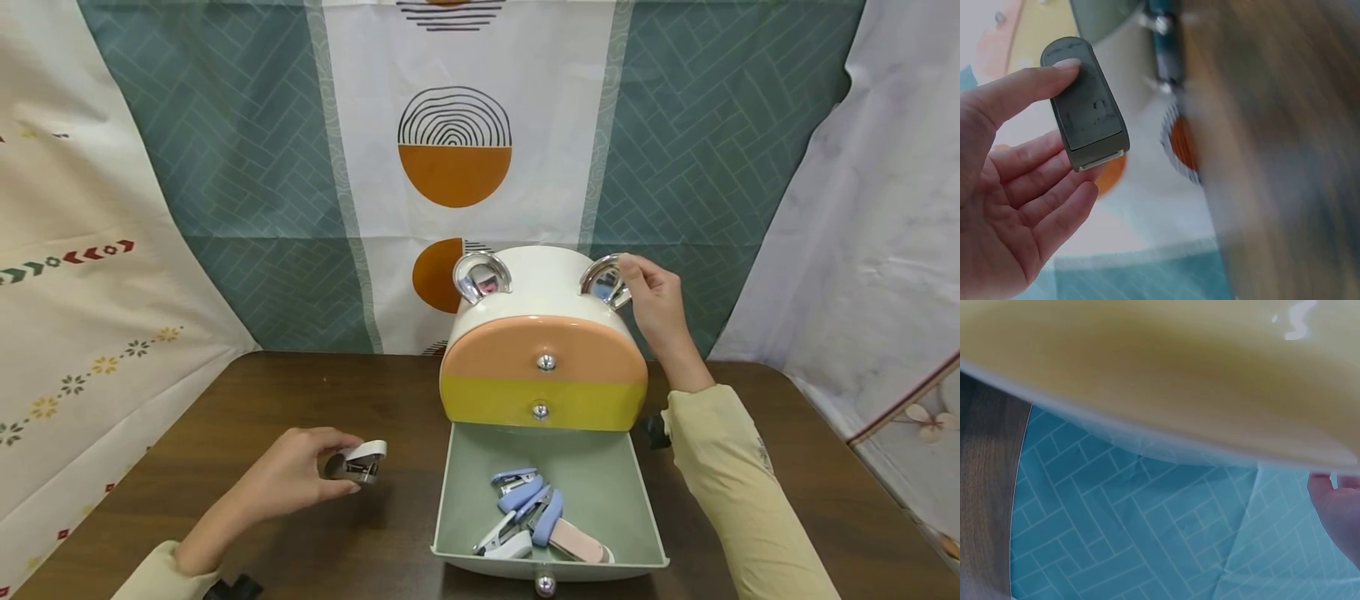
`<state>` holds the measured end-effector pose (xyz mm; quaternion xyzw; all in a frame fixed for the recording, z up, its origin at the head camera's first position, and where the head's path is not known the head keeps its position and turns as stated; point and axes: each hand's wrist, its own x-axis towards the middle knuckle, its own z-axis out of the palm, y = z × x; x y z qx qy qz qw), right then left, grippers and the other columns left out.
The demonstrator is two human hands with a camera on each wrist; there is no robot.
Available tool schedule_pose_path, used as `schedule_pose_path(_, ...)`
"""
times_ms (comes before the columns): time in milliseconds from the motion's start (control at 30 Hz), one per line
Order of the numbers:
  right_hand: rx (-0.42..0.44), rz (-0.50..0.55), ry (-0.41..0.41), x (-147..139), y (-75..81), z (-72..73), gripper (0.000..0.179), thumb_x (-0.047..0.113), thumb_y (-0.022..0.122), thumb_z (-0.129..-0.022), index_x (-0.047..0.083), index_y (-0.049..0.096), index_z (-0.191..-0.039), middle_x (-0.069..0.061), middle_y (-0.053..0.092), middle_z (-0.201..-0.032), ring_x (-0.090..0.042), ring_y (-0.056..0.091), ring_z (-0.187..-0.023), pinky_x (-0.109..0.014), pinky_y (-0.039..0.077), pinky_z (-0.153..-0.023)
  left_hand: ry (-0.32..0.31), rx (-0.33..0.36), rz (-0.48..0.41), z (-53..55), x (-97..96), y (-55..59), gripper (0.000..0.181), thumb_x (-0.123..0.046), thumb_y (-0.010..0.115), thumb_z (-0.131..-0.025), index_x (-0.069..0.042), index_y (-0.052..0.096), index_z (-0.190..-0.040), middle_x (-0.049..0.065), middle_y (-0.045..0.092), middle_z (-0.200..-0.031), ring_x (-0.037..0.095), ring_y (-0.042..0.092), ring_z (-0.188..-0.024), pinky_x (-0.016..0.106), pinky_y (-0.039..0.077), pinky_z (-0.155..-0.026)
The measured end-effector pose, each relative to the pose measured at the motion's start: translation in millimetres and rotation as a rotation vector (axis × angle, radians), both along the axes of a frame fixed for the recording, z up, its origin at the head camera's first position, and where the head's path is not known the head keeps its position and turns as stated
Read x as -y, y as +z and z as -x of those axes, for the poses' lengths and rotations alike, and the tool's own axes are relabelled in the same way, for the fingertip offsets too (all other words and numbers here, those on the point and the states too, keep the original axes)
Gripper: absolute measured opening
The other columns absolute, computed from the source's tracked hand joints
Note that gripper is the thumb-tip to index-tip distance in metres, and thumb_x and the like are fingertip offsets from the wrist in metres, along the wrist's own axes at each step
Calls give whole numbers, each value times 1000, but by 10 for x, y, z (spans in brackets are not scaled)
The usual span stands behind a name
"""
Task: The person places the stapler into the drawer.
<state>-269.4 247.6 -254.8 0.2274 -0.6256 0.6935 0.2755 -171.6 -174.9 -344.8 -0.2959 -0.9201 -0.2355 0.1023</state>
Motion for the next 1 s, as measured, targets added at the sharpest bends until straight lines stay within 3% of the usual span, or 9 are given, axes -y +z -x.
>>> schedule_pose_path(433, 7, 10, -7, -8, -19, 1, 25, 12, 50, -92, 14, 68, -74, 6, 57, -64, -4, 50, -60, -14, 43, -56, -141, -70, -67, -112, -597, 148, 38, -19, 81, -61, -9, 68, -95, -8, 65, -84, 1, 54, -72, 20, 45, -65)
schedule_pose_path(700, 15, -8, -11, -12, -26, -4, 23, 13, 50, -92, 14, 69, -79, 7, 60, -67, -4, 50, -61, -14, 40, -55, -207, -88, -27, -118, -870, 157, 38, -25, 81, -61, -10, 69, -94, -6, 65, -84, 3, 55, -75, 18, 44, -67)
schedule_pose_path(1000, 11, -14, -25, -2, -2, -6, 28, 12, 50, -92, 14, 66, -70, 6, 56, -61, -5, 48, -59, -15, 39, -53, -239, -97, 85, -136, -1098, 113, 37, -29, 78, -65, -14, 70, -97, -6, 65, -93, 7, 57, -85, 18, 44, -71)
